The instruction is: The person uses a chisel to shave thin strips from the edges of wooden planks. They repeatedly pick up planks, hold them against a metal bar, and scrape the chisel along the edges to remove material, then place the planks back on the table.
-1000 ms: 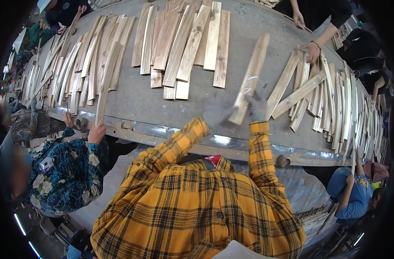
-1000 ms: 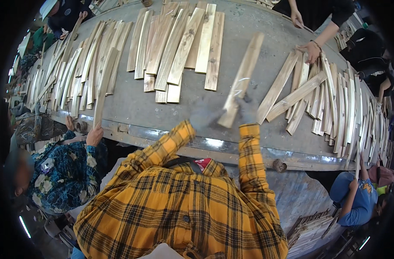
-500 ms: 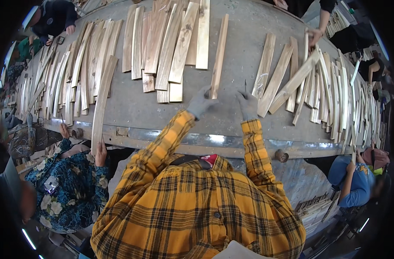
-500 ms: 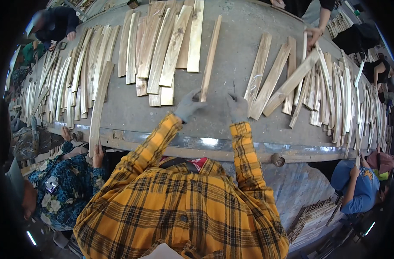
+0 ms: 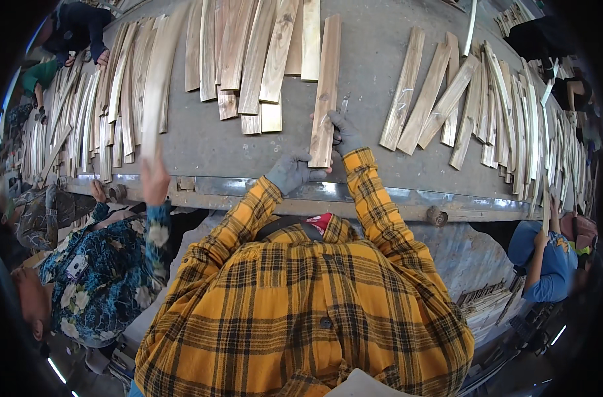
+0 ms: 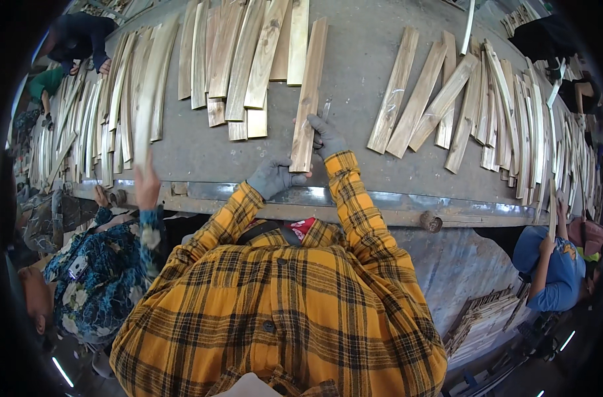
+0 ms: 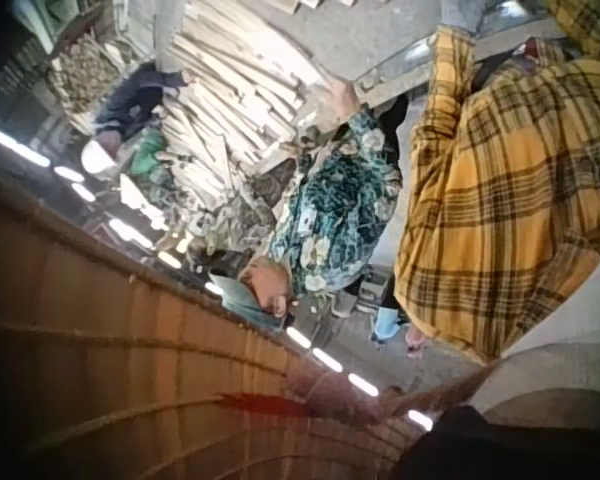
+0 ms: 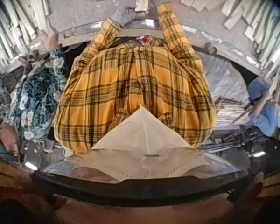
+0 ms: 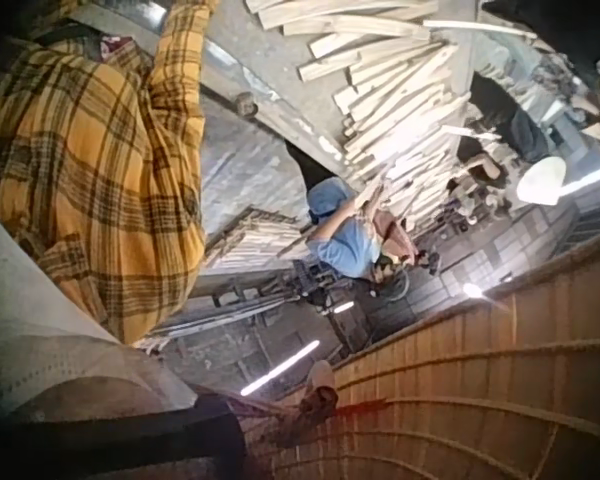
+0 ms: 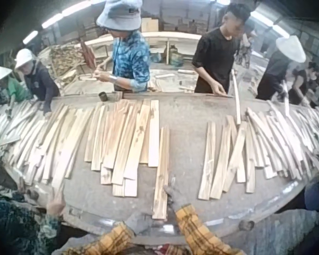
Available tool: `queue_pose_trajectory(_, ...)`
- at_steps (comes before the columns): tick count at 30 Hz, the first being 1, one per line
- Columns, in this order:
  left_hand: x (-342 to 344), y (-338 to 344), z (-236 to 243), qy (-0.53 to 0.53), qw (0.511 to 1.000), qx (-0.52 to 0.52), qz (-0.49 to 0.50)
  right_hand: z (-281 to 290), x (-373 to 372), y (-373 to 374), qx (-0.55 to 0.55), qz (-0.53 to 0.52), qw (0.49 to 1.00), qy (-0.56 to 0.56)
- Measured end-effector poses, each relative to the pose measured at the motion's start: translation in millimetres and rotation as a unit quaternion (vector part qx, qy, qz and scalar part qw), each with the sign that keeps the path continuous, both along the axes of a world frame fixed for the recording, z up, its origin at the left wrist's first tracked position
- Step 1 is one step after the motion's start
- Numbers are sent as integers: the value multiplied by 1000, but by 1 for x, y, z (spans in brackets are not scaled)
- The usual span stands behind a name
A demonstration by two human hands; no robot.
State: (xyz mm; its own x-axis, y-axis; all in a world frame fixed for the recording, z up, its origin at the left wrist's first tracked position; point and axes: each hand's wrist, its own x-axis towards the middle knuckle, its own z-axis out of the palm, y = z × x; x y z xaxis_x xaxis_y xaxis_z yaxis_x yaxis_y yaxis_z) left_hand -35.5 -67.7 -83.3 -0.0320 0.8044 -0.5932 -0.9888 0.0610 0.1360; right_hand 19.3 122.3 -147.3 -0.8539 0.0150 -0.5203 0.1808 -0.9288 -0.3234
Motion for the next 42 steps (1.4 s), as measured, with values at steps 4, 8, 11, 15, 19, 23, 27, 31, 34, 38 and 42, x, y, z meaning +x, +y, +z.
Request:
queue_pose_trajectory(4,-1,12,-4,347,905,-175,-171,3,12,15,237,-142,956,-99)
queue_pose_trajectory(8,-51,12,-51,652,695,-271,-133,38,38,91,349,-162,897,-217)
queue_pose_trajectory(11,-71,43,4,535,784,-304,-78,63,48,131,362,-183,883,-236)
queue_pose_trajectory(15,-83,51,-5,781,502,-357,-108,71,49,155,565,-96,729,-375)
queue_pose_trajectory(19,-96,65,24,823,261,-470,-185,96,44,161,715,-10,447,-537)
queue_pose_trajectory(23,-120,95,27,783,243,-475,-319,37,-14,125,799,11,520,-303)
queue_pose_trajectory(27,-129,85,37,778,315,-470,-273,81,-116,38,754,224,533,-310)
queue_pose_trajectory(31,-140,29,37,762,505,-363,-180,46,-127,43,723,188,599,-288)
queue_pose_trajectory(34,-133,-8,25,546,810,-212,-10,20,-86,68,655,51,726,-201)
queue_pose_trajectory(38,-83,-17,59,346,918,-190,45,-12,4,69,430,39,898,-87)
queue_pose_trajectory(42,-46,-34,46,303,920,-247,13,23,92,3,201,-23,963,-177)
